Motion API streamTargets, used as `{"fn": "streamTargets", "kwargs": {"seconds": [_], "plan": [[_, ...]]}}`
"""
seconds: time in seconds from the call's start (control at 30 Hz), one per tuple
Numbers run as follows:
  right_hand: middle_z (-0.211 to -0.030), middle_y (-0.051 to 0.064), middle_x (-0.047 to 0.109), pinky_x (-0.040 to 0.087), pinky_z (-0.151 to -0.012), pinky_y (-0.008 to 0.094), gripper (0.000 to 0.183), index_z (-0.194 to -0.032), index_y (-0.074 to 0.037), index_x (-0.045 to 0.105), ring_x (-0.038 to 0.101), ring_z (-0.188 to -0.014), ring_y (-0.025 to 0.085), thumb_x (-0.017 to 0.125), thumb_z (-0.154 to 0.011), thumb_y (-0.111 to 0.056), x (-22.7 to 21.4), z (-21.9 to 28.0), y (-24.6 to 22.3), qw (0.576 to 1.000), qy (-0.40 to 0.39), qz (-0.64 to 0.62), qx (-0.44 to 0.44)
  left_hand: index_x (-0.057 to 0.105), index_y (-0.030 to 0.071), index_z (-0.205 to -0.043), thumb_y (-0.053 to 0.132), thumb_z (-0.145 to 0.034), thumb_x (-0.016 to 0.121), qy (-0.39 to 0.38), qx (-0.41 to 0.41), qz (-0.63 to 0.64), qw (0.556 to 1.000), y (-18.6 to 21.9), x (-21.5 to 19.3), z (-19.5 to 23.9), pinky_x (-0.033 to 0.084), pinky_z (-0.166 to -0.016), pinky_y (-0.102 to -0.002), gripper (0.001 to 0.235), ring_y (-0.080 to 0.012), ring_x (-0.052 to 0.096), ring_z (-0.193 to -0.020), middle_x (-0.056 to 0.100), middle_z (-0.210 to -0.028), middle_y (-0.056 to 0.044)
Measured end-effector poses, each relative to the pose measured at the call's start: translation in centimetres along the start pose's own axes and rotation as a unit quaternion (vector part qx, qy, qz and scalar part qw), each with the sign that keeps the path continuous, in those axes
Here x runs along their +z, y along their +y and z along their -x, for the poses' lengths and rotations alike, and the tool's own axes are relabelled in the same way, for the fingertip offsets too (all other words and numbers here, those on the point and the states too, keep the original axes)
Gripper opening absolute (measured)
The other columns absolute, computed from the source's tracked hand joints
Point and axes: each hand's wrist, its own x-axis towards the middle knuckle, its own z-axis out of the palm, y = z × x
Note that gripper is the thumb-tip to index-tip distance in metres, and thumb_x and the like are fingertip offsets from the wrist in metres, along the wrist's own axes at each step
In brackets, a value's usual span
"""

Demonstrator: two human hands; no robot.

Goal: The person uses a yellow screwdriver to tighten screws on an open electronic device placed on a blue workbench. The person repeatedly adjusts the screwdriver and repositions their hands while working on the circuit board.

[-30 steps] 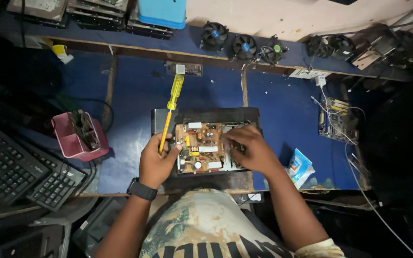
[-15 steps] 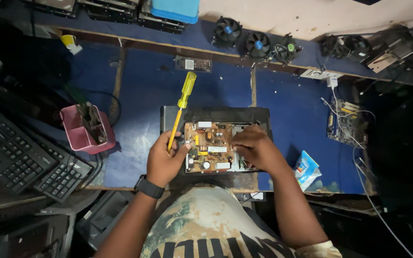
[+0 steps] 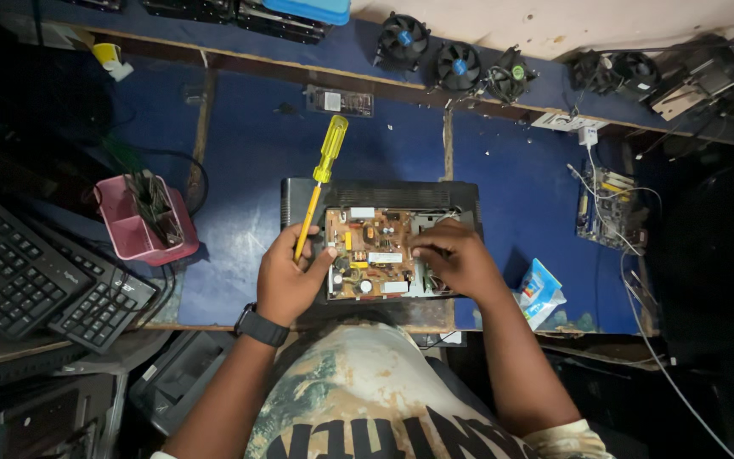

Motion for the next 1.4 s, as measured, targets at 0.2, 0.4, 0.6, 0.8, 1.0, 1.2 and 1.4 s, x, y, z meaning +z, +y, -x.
{"fn": "streamTargets", "kwargs": {"seconds": [0.2,0.4,0.6,0.8,1.0,1.2,1.4], "plan": [[-0.109,0.006,0.072,0.055,-0.077,0.027,0.04,-0.12,-0.006,0.067,0.071,-0.098,0.013,0.075,-0.083,0.007,0.5,0.3,0.9,0.993,-0.004,-0.1,0.062,0.064,0.003,-0.118,0.014,-0.085,0.082,-0.006,-0.011,-0.001,1.0,0.3,0.0,0.0,0.037,-0.052,-0.021,0.039,-0.0018,0.04,-0.057,0.047,-0.073,0.006],[-0.101,0.006,0.074,0.057,-0.082,0.027,0.031,-0.111,-0.002,0.063,0.074,-0.099,0.013,0.075,-0.084,0.007,1.1,0.5,2.3,0.986,0.0,-0.135,0.094,0.066,0.003,-0.116,0.013,-0.084,0.082,-0.005,-0.025,-0.019,0.999,0.5,0.1,0.0,0.037,-0.051,-0.021,0.038,-0.0019,0.04,-0.057,0.047,-0.072,0.006],[-0.096,0.006,0.071,0.059,-0.081,0.026,0.025,-0.102,-0.002,0.064,0.074,-0.094,0.013,0.08,-0.084,0.004,1.3,0.9,2.4,0.99,0.029,-0.113,0.077,0.064,0.003,-0.117,0.013,-0.084,0.082,-0.005,-0.009,0.006,1.0,0.3,0.1,0.0,0.037,-0.052,-0.021,0.04,-0.0016,0.04,-0.058,0.047,-0.073,0.007],[-0.089,0.009,0.07,0.051,-0.066,0.026,0.021,-0.095,-0.002,0.069,0.065,-0.074,0.014,0.085,-0.081,-0.001,1.0,0.9,1.8,0.991,0.029,-0.015,0.133,0.065,0.002,-0.115,0.012,-0.083,0.083,0.004,0.002,0.028,1.0,0.2,0.0,-0.1,0.039,-0.054,-0.02,0.038,-0.001,0.042,-0.06,0.048,-0.075,0.007],[-0.112,0.007,0.073,0.054,-0.087,0.026,0.025,-0.109,-0.004,0.067,0.068,-0.099,0.011,0.077,-0.087,0.0,0.8,1.3,3.3,0.971,0.178,-0.158,0.028,0.066,0.003,-0.116,0.013,-0.084,0.083,0.002,-0.021,0.0,1.0,-0.2,0.0,0.0,0.038,-0.053,-0.021,0.038,-0.0029,0.041,-0.059,0.048,-0.072,0.005],[-0.112,0.008,0.072,0.054,-0.093,0.027,0.015,-0.113,-0.001,0.065,0.068,-0.102,0.013,0.066,-0.098,0.001,-0.2,4.3,5.8,0.884,0.294,-0.331,0.153,0.066,0.002,-0.121,0.019,-0.09,0.078,0.035,0.019,0.007,0.999,-0.6,-0.3,0.0,0.043,-0.06,-0.018,0.037,-0.0014,0.048,-0.067,0.052,-0.076,0.006],[-0.109,0.005,0.072,0.051,-0.087,0.025,0.015,-0.113,-0.001,0.067,0.064,-0.098,0.011,0.067,-0.098,-0.002,-0.8,8.1,6.9,0.878,0.315,-0.292,0.214,0.065,0.001,-0.13,0.022,-0.111,0.054,0.024,-0.096,0.279,0.955,1.8,-1.7,0.4,0.033,-0.053,-0.02,0.031,-0.005,0.044,-0.064,0.055,-0.087,0.001]]}}
